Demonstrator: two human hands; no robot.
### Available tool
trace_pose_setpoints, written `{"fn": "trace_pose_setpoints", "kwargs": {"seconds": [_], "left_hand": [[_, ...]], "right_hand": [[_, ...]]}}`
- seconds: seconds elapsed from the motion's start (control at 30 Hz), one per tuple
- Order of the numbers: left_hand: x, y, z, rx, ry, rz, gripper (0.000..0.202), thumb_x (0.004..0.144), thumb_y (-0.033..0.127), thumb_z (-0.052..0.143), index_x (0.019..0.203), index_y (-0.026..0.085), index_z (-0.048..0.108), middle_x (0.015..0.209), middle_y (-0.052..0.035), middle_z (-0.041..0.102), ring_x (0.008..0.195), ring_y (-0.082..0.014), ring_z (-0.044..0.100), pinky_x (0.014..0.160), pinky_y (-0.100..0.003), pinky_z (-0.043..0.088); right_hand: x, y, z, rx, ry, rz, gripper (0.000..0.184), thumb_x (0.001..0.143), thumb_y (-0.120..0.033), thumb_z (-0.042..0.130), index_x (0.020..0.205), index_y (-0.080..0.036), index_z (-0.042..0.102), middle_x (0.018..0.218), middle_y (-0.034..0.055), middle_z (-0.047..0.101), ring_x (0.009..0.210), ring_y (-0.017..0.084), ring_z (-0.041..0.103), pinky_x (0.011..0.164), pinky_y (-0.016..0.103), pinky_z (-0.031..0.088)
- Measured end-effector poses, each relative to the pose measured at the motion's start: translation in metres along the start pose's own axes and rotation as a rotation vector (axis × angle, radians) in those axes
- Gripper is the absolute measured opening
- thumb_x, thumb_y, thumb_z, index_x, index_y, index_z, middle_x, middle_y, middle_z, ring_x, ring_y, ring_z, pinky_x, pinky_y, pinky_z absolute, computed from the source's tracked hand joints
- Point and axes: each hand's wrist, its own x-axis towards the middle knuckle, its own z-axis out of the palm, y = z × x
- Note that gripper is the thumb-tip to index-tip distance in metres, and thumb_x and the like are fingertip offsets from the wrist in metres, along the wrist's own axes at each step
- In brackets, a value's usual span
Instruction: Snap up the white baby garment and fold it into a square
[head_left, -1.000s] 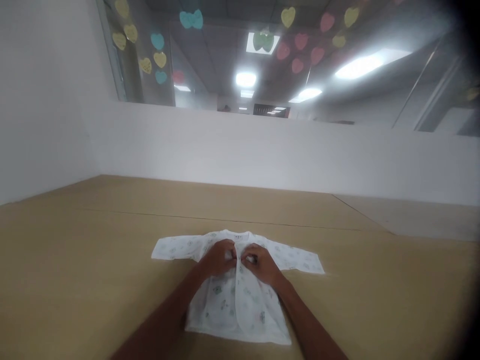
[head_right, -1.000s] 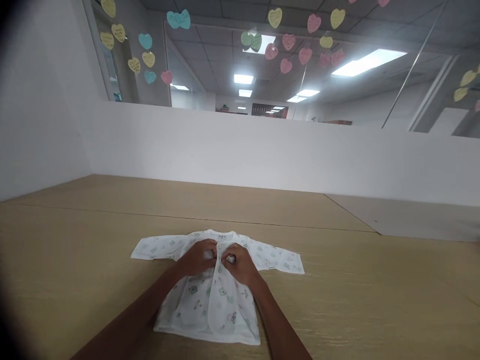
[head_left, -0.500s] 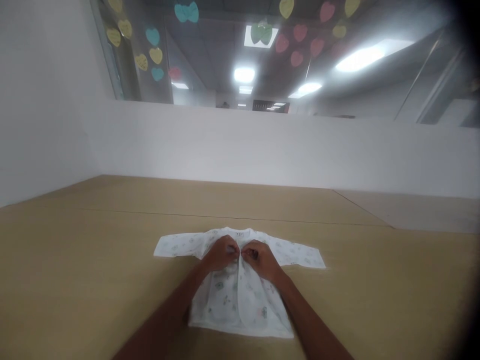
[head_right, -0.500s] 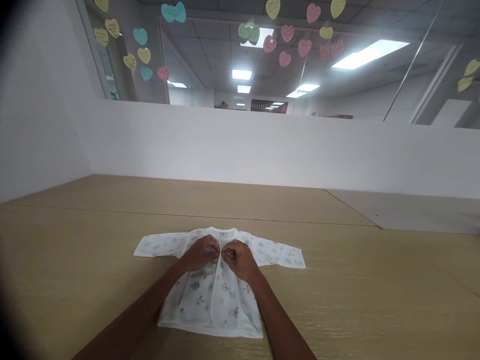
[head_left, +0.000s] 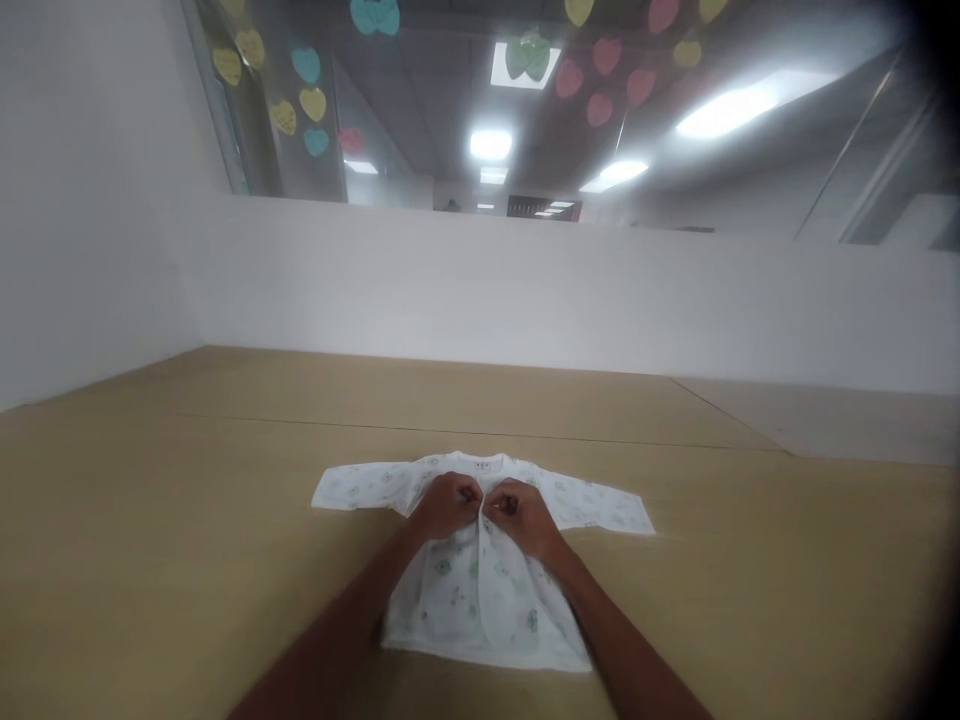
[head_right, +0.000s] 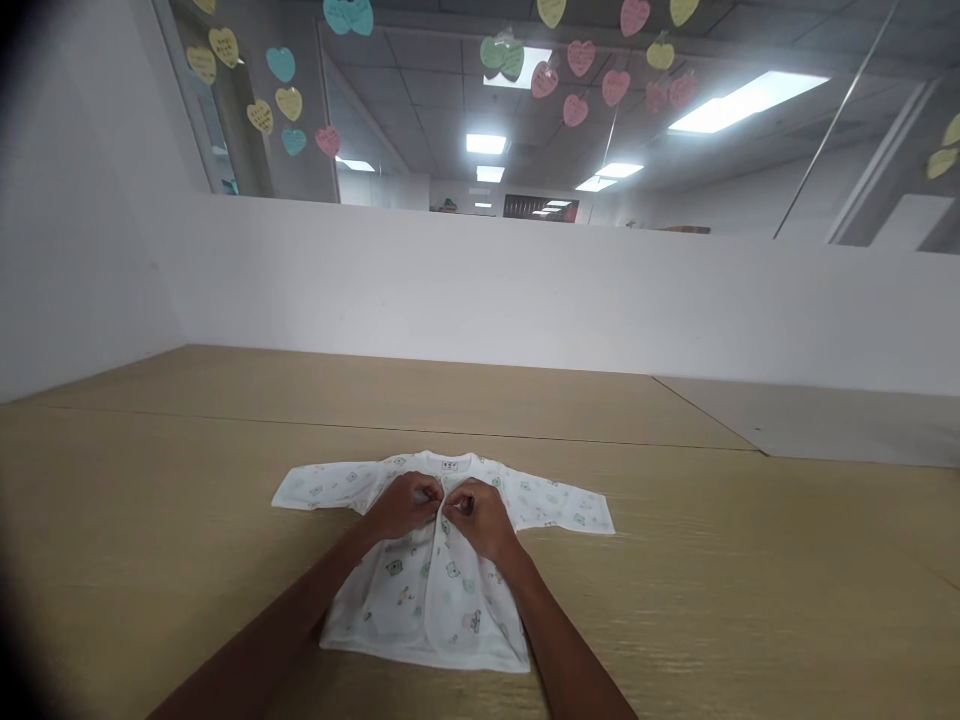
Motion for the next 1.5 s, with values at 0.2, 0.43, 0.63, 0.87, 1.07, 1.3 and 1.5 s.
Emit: {"fn": "trace_pose_setpoints", "kwargs": {"seconds": [0.2,0.43,0.63,0.87,1.07,1.3,1.5], "left_hand": [[0.001,0.0,0.003,-0.005,0.008,-0.037,0.014,0.073,0.024,0.057,0.069,0.017,0.068,0.071,-0.0037,0.071,0.07,-0.0184,0.064,0.067,-0.027,0.046],[0.002,-0.001,0.004,-0.04,0.044,-0.079,0.006,0.069,0.017,0.058,0.074,0.017,0.06,0.075,-0.0041,0.07,0.071,-0.0182,0.065,0.066,-0.026,0.047],[0.002,-0.006,0.002,-0.063,0.03,-0.061,0.012,0.066,0.014,0.056,0.077,0.019,0.055,0.071,-0.0003,0.067,0.067,-0.0165,0.065,0.063,-0.024,0.046],[0.004,-0.009,-0.001,-0.044,-0.017,0.002,0.007,0.068,0.015,0.055,0.074,0.018,0.055,0.069,0.001,0.064,0.065,-0.0142,0.061,0.06,-0.023,0.043],[0.004,-0.013,0.0,0.048,0.006,0.053,0.007,0.066,0.013,0.054,0.071,0.018,0.057,0.068,0.0012,0.062,0.066,-0.014,0.057,0.065,-0.025,0.042],[0.0,-0.014,-0.002,0.148,0.006,0.086,0.013,0.066,0.017,0.063,0.078,0.02,0.069,0.081,-0.0014,0.067,0.083,-0.0191,0.057,0.083,-0.031,0.041],[-0.002,-0.013,0.0,0.171,0.014,0.065,0.014,0.074,0.03,0.065,0.079,0.019,0.071,0.084,-0.0041,0.069,0.087,-0.0215,0.059,0.087,-0.034,0.042]], "right_hand": [[-0.001,0.001,0.005,-0.056,0.024,0.021,0.01,0.068,-0.012,0.06,0.065,-0.019,0.066,0.07,0.0002,0.065,0.065,0.013,0.057,0.062,0.025,0.042],[-0.001,0.004,0.008,-0.083,0.015,0.061,0.008,0.067,-0.014,0.061,0.066,-0.02,0.067,0.073,0.0007,0.066,0.065,0.013,0.057,0.062,0.024,0.044],[-0.001,0.003,0.011,-0.137,0.03,0.086,0.008,0.068,-0.018,0.058,0.067,-0.02,0.066,0.074,0.0007,0.065,0.067,0.014,0.057,0.065,0.026,0.043],[-0.001,0.001,0.01,-0.17,0.009,0.098,0.011,0.069,-0.017,0.053,0.066,-0.02,0.063,0.075,0.0,0.064,0.066,0.014,0.056,0.064,0.025,0.042],[-0.001,0.003,0.011,-0.244,0.028,0.087,0.012,0.075,-0.018,0.052,0.072,-0.02,0.064,0.081,0.0032,0.064,0.079,0.019,0.058,0.074,0.03,0.041],[-0.003,0.002,0.011,-0.294,0.03,0.042,0.015,0.083,-0.02,0.049,0.082,-0.021,0.064,0.083,0.0045,0.063,0.082,0.021,0.057,0.076,0.033,0.04],[-0.003,0.005,0.005,-0.259,-0.022,-0.005,0.022,0.078,-0.014,0.054,0.088,-0.025,0.07,0.087,0.0023,0.067,0.085,0.019,0.06,0.081,0.031,0.043]]}}
